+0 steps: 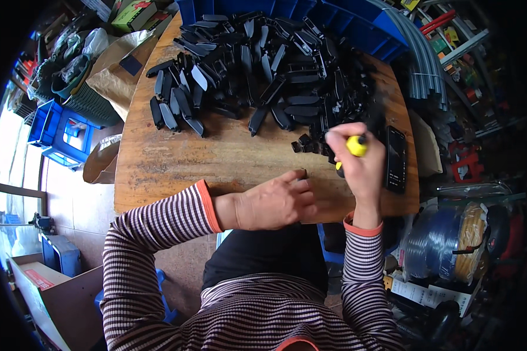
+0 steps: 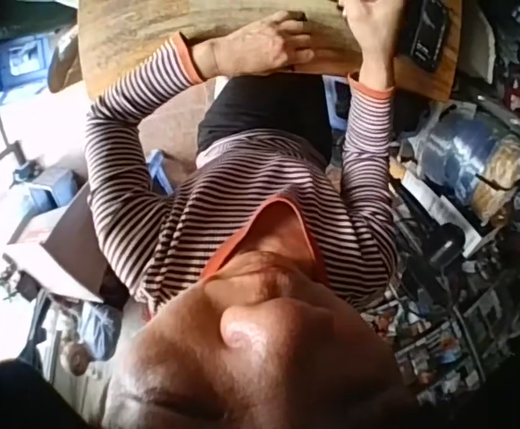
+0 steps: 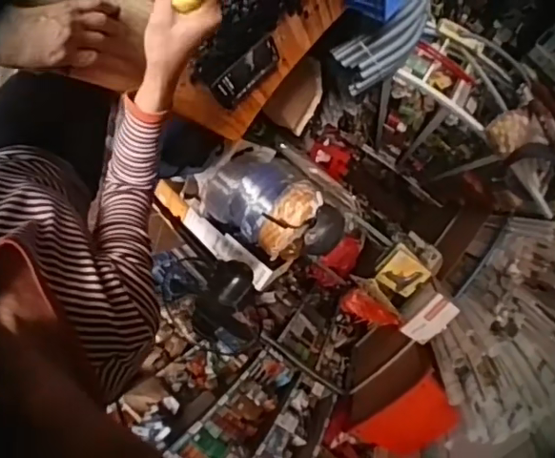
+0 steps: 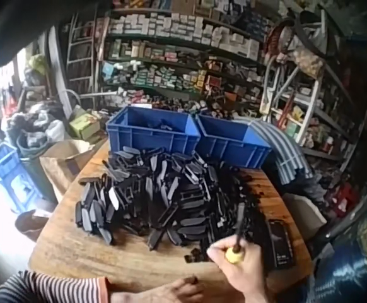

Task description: The person assembles small black plastic components on a wooden table by fitting the pieces together using a hand tool.

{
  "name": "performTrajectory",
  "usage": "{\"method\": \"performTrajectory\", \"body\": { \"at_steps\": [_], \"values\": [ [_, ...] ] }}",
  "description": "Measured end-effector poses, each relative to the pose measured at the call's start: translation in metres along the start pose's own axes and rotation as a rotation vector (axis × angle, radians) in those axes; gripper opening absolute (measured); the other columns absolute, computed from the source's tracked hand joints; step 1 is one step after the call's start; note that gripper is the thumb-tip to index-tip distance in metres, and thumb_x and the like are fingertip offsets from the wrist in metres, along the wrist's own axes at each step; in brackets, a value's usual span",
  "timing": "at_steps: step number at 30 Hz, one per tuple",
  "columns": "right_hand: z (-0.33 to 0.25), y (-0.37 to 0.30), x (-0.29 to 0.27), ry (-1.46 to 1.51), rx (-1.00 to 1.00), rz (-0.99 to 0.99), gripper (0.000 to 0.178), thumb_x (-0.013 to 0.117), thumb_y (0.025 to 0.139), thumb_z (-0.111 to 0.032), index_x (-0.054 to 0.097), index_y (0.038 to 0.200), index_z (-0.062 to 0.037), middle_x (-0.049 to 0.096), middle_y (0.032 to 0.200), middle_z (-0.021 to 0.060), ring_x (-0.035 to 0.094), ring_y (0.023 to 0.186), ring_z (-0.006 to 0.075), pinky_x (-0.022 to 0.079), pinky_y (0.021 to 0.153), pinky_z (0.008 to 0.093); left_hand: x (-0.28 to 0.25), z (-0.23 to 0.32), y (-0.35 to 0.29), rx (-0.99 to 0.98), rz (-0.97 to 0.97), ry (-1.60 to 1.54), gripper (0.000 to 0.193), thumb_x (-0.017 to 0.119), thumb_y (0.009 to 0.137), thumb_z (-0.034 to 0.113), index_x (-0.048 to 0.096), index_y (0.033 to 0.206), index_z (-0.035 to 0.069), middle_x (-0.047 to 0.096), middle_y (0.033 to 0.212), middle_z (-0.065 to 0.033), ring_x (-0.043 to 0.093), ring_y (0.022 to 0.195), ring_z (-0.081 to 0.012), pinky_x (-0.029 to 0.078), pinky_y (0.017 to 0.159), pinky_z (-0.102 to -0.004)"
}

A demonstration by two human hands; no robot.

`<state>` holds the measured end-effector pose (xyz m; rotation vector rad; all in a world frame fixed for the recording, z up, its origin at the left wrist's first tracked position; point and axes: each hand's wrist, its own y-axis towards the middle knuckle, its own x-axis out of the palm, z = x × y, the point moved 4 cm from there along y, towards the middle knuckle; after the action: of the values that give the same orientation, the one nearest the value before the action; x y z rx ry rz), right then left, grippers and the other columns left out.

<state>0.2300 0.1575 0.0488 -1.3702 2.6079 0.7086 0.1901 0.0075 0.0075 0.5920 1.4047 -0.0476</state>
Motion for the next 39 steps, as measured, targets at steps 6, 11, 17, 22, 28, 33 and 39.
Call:
{"method": "performTrajectory", "body": {
  "at_steps": [6, 11, 17, 22, 28, 33, 39],
  "values": [
    [0.028, 0.002, 0.03, -0.547, -0.053, -0.18, 0.012, 0.071, 0.082, -0.01, 0.063, 0.087, -0.0019, 0.067, 0.081, 0.0118, 0.067, 0.074, 0.0299, 0.053, 0.065, 0.0388, -0.016, -0.017, -0.012, -0.184, -0.174, 0.048, 0.014, 0.058, 0.086, 0.021, 0.062, 0.095, 0.011, 0.061, 0.106, -0.0057, 0.055, 0.109, -0.0215, 0.044, 0.095, -0.0359],
    [0.032, 0.005, 0.04, -0.652, -0.053, -0.16, 0.014, 0.069, 0.079, -0.011, 0.064, 0.089, -0.0026, 0.067, 0.087, 0.0156, 0.065, 0.08, 0.0377, 0.053, 0.068, 0.0437, -0.031, 0.003, -0.032, 0.109, 0.256, 0.417, 0.018, 0.057, 0.089, 0.019, 0.065, 0.101, 0.007, 0.064, 0.117, -0.0098, 0.058, 0.118, -0.025, 0.045, 0.105, -0.0417],
    [0.032, 0.004, 0.04, -0.655, 0.007, -0.182, 0.022, 0.072, 0.079, -0.012, 0.061, 0.096, -0.0024, 0.066, 0.091, 0.0146, 0.064, 0.086, 0.0349, 0.052, 0.071, 0.0413, -0.034, 0.013, -0.04, 0.146, 0.379, 0.399, 0.018, 0.058, 0.088, 0.015, 0.067, 0.102, 0.007, 0.063, 0.124, -0.0109, 0.054, 0.127, -0.0283, 0.041, 0.11, -0.0431],
    [0.029, -0.008, 0.036, -0.625, -0.072, -0.163, 0.022, 0.071, 0.079, -0.01, 0.059, 0.095, -0.0022, 0.067, 0.088, 0.0144, 0.065, 0.082, 0.0369, 0.052, 0.068, 0.0409, -0.032, 0.014, -0.04, 0.153, 0.366, 0.373, 0.019, 0.058, 0.088, 0.014, 0.068, 0.102, 0.007, 0.063, 0.124, -0.0117, 0.053, 0.128, -0.0283, 0.039, 0.112, -0.043],
    [0.012, -0.021, 0.015, -0.422, 0.019, -0.112, 0.017, 0.071, 0.081, -0.008, 0.057, 0.09, -0.0029, 0.064, 0.071, 0.0155, 0.065, 0.065, 0.0336, 0.05, 0.057, 0.0369, -0.031, 0.014, -0.038, 0.153, 0.31, 0.379, 0.018, 0.059, 0.087, 0.014, 0.068, 0.102, 0.008, 0.062, 0.124, -0.0111, 0.054, 0.126, -0.0276, 0.037, 0.113, -0.0424],
    [0.012, -0.034, -0.01, -0.454, 0.143, -0.086, 0.02, 0.076, 0.081, -0.009, 0.059, 0.089, -0.0008, 0.064, 0.072, 0.0106, 0.062, 0.065, 0.0132, 0.049, 0.062, 0.0274, -0.032, -0.001, -0.034, 0.019, 0.211, 0.277, 0.023, 0.06, 0.086, 0.013, 0.063, 0.108, 0.009, 0.062, 0.111, -0.0078, 0.06, 0.11, -0.0252, 0.045, 0.103, -0.0395],
    [0.024, -0.05, -0.03, -0.535, 0.142, -0.001, 0.021, 0.077, 0.08, -0.008, 0.059, 0.088, -0.0004, 0.065, 0.073, 0.011, 0.062, 0.065, 0.0142, 0.049, 0.062, 0.0272, -0.027, -0.077, -0.04, -0.486, 0.128, 0.245, 0.035, 0.067, 0.079, 0.013, 0.059, 0.112, 0.005, 0.054, 0.095, -0.0099, 0.055, 0.088, -0.0266, 0.045, 0.077, -0.0386]
  ]
}}
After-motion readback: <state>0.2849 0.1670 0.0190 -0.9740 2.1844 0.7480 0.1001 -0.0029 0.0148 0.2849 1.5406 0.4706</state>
